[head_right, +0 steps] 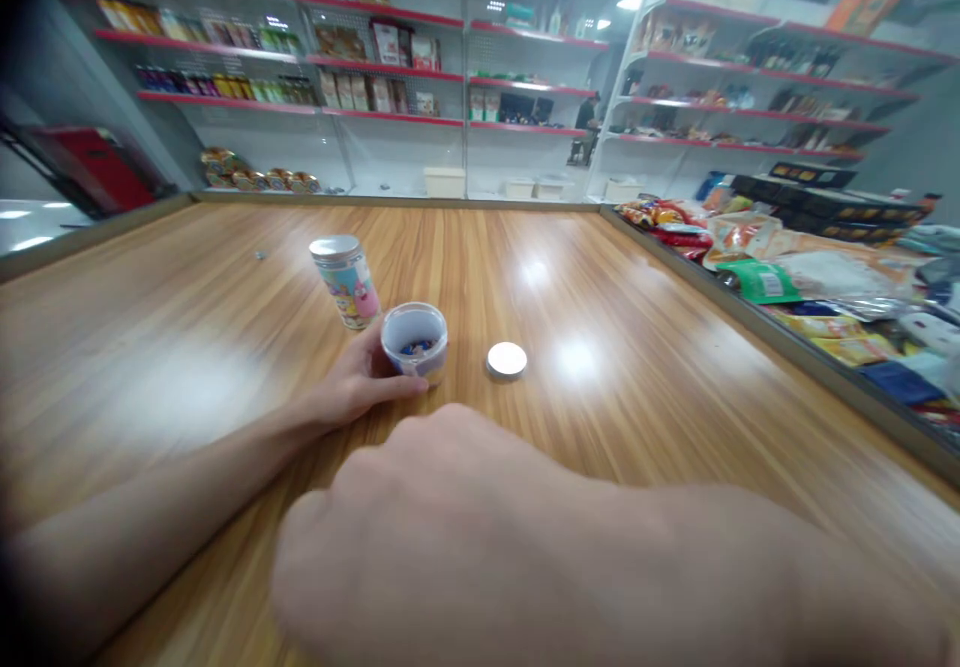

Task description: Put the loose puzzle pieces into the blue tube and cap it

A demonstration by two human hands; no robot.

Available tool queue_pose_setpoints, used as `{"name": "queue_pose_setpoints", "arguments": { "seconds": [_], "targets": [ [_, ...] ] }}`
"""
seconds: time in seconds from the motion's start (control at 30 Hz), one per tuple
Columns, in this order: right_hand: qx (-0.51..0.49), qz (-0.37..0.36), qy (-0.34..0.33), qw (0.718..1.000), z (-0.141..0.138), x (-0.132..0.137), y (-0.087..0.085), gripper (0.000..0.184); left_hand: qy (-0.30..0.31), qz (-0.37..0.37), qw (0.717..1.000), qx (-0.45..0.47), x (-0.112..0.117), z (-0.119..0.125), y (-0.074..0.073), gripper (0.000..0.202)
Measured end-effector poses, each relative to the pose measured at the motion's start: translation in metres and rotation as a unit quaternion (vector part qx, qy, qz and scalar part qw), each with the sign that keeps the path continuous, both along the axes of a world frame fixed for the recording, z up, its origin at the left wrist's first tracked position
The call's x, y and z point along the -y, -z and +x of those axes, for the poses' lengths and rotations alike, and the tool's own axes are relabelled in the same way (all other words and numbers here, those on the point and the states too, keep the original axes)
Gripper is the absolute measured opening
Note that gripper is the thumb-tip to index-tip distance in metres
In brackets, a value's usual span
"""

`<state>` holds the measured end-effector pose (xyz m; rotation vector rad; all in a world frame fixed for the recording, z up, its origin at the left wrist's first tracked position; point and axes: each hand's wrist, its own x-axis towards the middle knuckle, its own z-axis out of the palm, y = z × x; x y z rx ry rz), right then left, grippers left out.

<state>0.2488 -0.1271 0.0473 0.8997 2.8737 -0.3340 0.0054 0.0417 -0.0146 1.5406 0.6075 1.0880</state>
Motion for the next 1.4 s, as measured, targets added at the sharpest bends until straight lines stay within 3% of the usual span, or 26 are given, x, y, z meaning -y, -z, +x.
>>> {"name": "queue_pose_setpoints", "arguments": {
  "seconds": [0.03,0.1,0.17,0.23,0.33,0.4,0.47,0.6,0.67,0.73,0.83,0.9,1.0,1.17,1.27,1.4],
  "targets": [
    [0.002,0.022,-0.001,1.0,-0.004,-0.02,-0.02,0.022,-0.007,0.0,1.0,0.001,0.0,0.001,0.0,0.063],
    [0.011,0.119,0.092,0.989,-0.01,-0.059,-0.056,0.015,-0.011,0.003,1.0,0.006,0.001,0.001,0.0,0.06],
    [0.027,0.136,0.137,0.981,-0.011,-0.091,-0.074,0.015,-0.015,0.009,1.0,0.008,0.0,0.002,0.001,0.06],
    [0.06,0.106,0.168,0.978,-0.011,-0.12,-0.069,0.022,-0.026,0.012,1.0,-0.002,-0.003,0.001,0.003,0.062],
    [0.124,0.037,0.181,0.975,-0.017,-0.156,-0.038,0.041,-0.03,0.017,0.999,-0.033,-0.007,-0.001,0.007,0.059],
    [0.129,0.02,0.182,0.975,-0.021,-0.175,-0.018,0.039,-0.03,0.034,0.997,-0.057,-0.009,-0.003,0.008,0.054],
    [0.099,0.002,0.18,0.979,-0.023,-0.187,-0.011,0.034,-0.034,0.063,0.994,-0.085,-0.01,-0.004,0.007,0.05],
    [-0.05,-0.025,0.172,0.984,-0.014,-0.196,-0.029,0.024,-0.039,0.106,0.984,-0.139,-0.009,-0.004,0.003,0.049],
    [-0.17,0.002,0.2,0.965,-0.012,-0.196,-0.039,0.027,-0.045,0.109,0.982,-0.15,-0.008,-0.004,0.002,0.047],
    [-0.283,0.033,0.187,0.94,-0.016,-0.191,-0.041,0.039,-0.046,0.107,0.982,-0.149,-0.008,-0.003,0.002,0.045],
    [-0.316,0.09,0.102,0.939,-0.034,-0.179,-0.028,0.036,-0.036,0.106,0.984,-0.136,-0.01,-0.003,0.003,0.04],
    [-0.307,0.144,0.101,0.935,-0.047,-0.172,-0.017,0.032,-0.036,0.109,0.986,-0.123,-0.011,-0.004,0.004,0.04],
    [-0.332,0.164,0.101,0.923,-0.055,-0.169,-0.005,0.033,-0.037,0.113,0.986,-0.115,-0.013,-0.006,0.004,0.042],
    [-0.397,0.039,0.073,0.914,-0.046,-0.18,0.008,0.03,-0.011,0.114,0.984,-0.137,-0.012,-0.007,0.0,0.042],
    [-0.448,-0.015,0.076,0.891,-0.045,-0.182,0.017,0.032,0.001,0.111,0.985,-0.128,-0.011,-0.007,-0.001,0.041],
    [-0.509,-0.075,0.024,0.857,-0.05,-0.176,0.02,0.028,0.016,0.1,0.987,-0.122,-0.01,-0.009,0.002,0.045]
  ]
}}
